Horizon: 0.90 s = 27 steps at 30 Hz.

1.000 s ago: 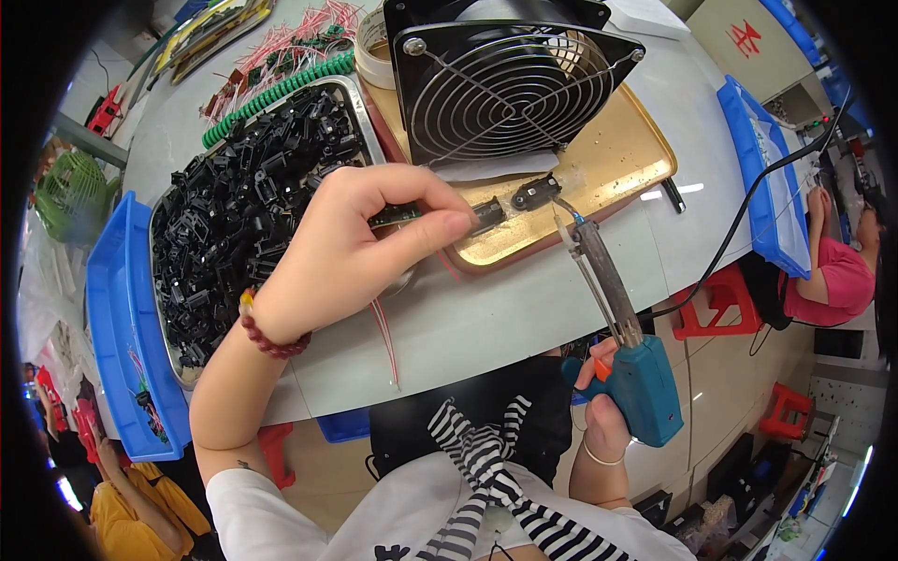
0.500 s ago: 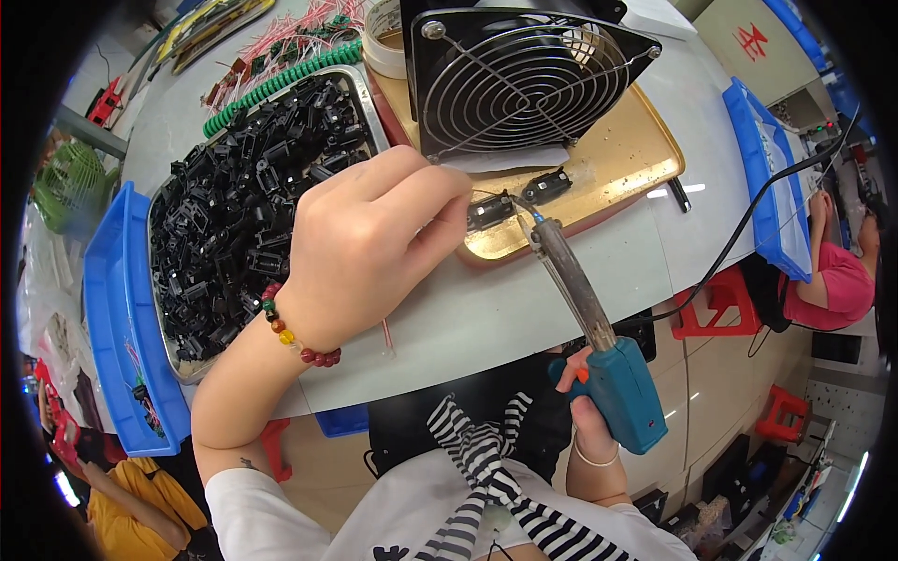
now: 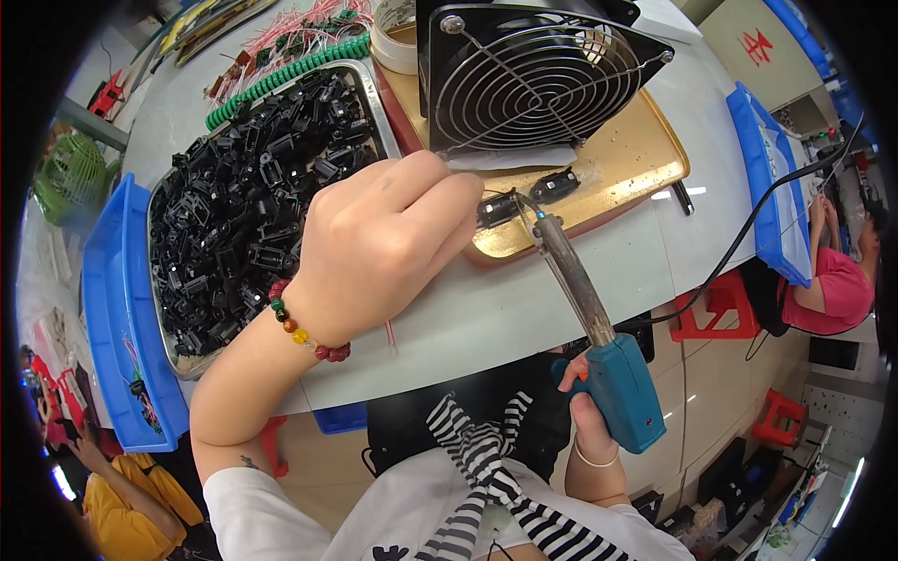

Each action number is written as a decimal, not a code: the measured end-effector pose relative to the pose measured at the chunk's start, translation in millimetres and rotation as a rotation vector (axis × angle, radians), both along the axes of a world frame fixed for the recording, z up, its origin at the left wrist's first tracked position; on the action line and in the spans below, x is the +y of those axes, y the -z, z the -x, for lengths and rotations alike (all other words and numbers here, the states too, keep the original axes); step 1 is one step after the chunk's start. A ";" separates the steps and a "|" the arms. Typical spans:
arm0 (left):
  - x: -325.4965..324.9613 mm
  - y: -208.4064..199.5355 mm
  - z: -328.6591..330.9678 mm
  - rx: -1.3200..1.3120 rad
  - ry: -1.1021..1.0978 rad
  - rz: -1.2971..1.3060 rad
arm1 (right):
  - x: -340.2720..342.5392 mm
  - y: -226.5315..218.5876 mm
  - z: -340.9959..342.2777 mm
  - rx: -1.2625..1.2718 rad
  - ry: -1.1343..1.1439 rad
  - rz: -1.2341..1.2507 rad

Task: The person assembles electronic components by placing plastic housings onto a stand, inserting circuit boards with attached wires into them, and soldering connections with a soldering iron.

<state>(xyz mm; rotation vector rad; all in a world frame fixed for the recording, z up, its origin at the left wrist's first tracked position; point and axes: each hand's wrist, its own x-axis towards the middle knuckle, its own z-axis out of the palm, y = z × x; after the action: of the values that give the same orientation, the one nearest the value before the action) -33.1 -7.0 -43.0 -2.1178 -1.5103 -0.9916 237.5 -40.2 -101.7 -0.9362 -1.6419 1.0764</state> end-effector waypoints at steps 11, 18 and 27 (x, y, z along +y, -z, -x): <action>0.4 0.4 1.1 0.014 0.014 0.004 | 3.1 -3.7 -5.9 -0.056 0.010 0.039; -1.3 -1.3 1.3 -0.017 0.036 0.012 | 3.6 -6.3 -1.8 0.022 -0.007 0.046; -1.4 -1.6 1.8 -0.013 0.033 0.032 | 3.2 -7.6 -2.8 0.008 -0.023 0.045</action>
<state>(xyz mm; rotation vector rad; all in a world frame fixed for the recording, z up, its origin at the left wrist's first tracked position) -34.9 -8.4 -41.4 -2.1688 -1.5116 -1.0013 240.3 -37.0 -94.0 -0.9431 -1.6315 1.1349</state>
